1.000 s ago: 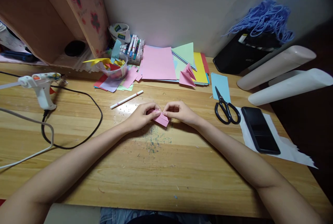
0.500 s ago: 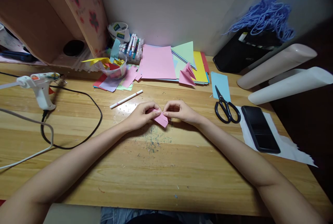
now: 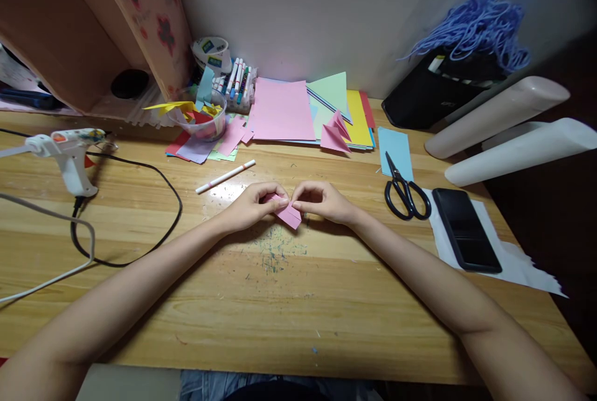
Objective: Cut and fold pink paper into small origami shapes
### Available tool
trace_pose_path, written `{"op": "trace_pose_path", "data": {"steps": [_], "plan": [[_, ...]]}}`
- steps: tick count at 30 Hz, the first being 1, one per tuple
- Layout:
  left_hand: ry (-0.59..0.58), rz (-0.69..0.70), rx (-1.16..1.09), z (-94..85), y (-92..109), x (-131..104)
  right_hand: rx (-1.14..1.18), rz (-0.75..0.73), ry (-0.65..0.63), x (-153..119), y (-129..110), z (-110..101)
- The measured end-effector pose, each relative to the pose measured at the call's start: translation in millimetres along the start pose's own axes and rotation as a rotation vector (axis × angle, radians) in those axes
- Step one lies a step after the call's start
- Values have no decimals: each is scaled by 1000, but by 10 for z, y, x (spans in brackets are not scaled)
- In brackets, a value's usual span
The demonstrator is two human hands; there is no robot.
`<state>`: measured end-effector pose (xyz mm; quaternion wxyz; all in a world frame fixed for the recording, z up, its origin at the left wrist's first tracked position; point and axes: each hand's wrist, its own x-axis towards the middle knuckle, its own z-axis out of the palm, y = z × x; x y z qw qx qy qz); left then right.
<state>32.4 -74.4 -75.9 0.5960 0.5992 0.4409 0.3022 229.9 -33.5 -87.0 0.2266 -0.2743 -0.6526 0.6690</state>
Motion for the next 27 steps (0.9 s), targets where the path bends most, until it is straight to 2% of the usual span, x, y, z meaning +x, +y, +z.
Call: {"op": "trace_pose_path", "data": {"steps": [9, 18, 27], "plan": [[177, 81, 258, 27, 54, 6, -20, 48, 45, 11, -77, 7], [218, 118, 285, 42, 41, 14, -50, 46, 75, 9, -16, 47], [215, 86, 296, 40, 4, 9, -48, 34, 115, 18, -4, 72]]}}
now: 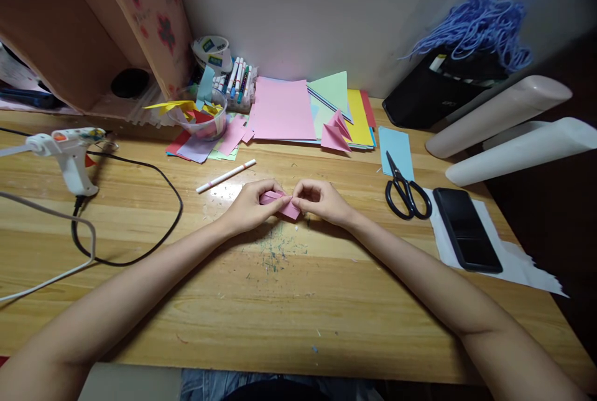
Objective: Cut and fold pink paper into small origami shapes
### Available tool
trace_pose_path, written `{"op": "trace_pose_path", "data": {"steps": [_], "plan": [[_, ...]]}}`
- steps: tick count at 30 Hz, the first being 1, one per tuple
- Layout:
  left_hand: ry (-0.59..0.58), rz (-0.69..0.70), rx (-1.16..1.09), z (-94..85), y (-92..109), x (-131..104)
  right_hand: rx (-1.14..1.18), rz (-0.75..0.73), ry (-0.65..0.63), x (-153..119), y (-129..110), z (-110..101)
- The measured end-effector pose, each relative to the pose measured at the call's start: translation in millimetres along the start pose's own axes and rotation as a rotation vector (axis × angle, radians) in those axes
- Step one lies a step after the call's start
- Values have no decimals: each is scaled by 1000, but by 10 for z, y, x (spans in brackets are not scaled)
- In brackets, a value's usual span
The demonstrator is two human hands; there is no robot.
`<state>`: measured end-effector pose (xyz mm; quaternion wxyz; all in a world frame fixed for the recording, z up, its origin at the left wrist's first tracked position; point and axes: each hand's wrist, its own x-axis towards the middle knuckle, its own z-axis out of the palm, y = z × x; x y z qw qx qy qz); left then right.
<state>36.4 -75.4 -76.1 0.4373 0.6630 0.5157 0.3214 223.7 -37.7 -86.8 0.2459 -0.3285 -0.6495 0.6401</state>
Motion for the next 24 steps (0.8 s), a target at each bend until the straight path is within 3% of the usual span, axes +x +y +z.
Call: {"op": "trace_pose_path", "data": {"steps": [6, 14, 24], "plan": [[-29, -55, -40, -26, 18, 9, -8, -1, 3, 2, -32, -7], [-110, -10, -74, -31, 24, 9, -30, 10, -80, -4, -119, -31], [-151, 6, -148, -29, 14, 14, 41, -11, -179, -8, -46, -88]]}}
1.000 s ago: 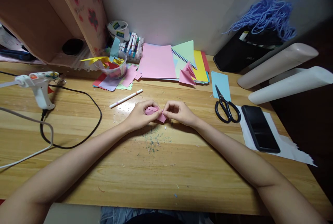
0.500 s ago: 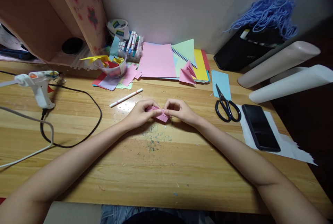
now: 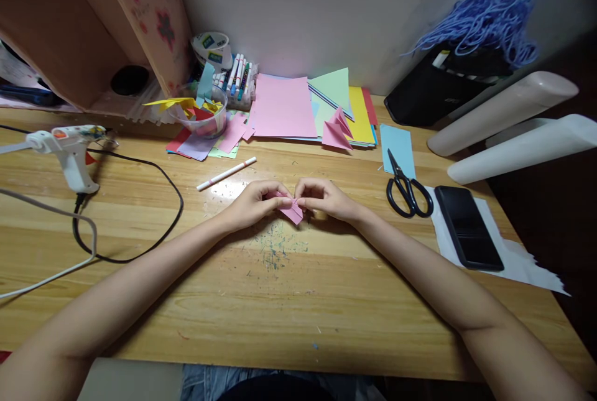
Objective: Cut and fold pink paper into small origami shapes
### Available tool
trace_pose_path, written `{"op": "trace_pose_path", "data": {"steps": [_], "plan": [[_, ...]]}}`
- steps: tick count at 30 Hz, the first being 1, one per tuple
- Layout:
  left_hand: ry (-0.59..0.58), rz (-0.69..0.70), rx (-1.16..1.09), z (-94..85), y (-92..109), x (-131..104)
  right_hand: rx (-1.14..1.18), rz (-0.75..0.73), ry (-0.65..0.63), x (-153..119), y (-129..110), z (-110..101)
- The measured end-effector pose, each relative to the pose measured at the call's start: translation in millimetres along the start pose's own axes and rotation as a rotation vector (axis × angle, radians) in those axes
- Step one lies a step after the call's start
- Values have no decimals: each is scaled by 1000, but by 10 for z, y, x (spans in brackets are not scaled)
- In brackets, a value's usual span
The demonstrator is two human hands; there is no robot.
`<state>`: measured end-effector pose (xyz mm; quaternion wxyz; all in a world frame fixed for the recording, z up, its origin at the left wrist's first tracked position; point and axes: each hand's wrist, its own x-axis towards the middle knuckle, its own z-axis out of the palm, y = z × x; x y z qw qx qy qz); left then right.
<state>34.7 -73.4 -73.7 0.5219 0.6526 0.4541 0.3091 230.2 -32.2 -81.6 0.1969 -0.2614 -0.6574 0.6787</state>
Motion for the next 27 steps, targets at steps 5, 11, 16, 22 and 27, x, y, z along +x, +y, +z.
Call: {"op": "trace_pose_path", "data": {"steps": [5, 11, 16, 22, 27], "plan": [[12, -36, 14, 7, 15, 0, 15, 8, 52, 3, 9, 35], [78, -67, 107, 22, 40, -1, -68, -33, 172, 5, 34, 85], [115, -70, 163, 28, 25, -8, -30, -45, 136, -10, 1, 77], [93, -36, 91, 20, 8, -6, 3, -1, 38, 5, -46, -6], [111, -13, 149, 10, -4, -11, 10, 47, 4, 18, -32, -9]]}}
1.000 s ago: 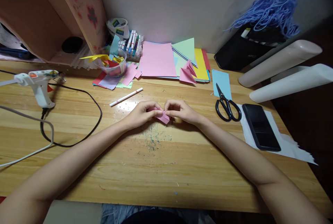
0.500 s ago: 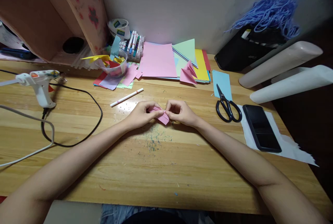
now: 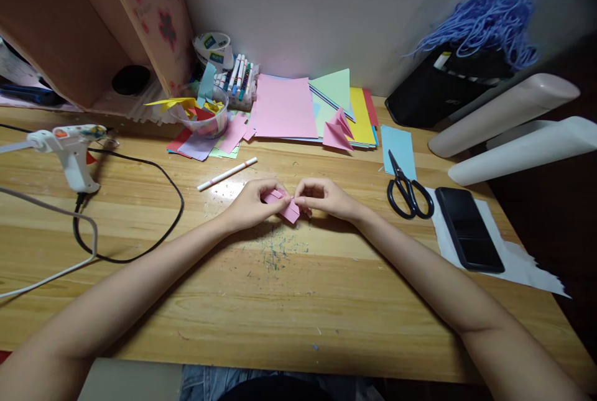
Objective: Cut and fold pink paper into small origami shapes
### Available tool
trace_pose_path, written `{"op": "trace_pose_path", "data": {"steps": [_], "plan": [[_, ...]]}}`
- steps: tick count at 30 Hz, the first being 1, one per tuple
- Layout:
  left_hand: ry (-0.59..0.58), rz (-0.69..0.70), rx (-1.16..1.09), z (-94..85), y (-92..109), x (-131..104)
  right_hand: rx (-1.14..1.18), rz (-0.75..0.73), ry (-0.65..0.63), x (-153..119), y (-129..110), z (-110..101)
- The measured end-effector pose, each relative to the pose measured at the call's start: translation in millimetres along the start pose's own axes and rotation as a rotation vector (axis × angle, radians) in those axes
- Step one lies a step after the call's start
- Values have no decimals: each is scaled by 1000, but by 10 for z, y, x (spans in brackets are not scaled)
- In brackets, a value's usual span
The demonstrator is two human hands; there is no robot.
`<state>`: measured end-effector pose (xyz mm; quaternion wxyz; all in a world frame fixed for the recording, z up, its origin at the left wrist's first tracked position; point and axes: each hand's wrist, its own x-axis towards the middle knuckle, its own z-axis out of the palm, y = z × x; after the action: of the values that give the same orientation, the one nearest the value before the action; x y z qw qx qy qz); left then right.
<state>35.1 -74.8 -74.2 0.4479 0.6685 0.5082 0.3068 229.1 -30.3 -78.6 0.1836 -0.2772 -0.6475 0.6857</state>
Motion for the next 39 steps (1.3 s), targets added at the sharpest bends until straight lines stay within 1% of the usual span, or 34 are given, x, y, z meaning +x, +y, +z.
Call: {"op": "trace_pose_path", "data": {"steps": [3, 7, 12, 15, 19, 22, 24, 26, 32, 39], "plan": [[-14, -1, 8, 2, 14, -3, -24, -8, 56, 0, 45, 47], [-39, -12, -14, 13, 30, 3, -75, -55, 144, -3, 86, 107], [-42, -47, -7, 19, 43, 3, -100, -98, 158, -14, 52, 131], [-50, -42, -18, 17, 43, 0, -64, -102, 141, -20, 42, 124], [-43, -17, -19, 0, 29, 2, -22, -72, 105, -15, 32, 78], [-45, 5, -13, -25, 19, 4, -18, -15, 9, -8, -7, 16], [-66, 20, -20, -42, 16, 4, -12, 25, -56, -7, -39, -23], [-91, 19, -36, -53, 15, 3, -4, 54, -90, -11, -61, -48], [-120, 13, -53, -51, 28, 4, -16, 92, -104, -23, -63, -44], [-119, 10, -41, -46, 36, -1, -32, 65, -108, -18, -63, -34]]}}
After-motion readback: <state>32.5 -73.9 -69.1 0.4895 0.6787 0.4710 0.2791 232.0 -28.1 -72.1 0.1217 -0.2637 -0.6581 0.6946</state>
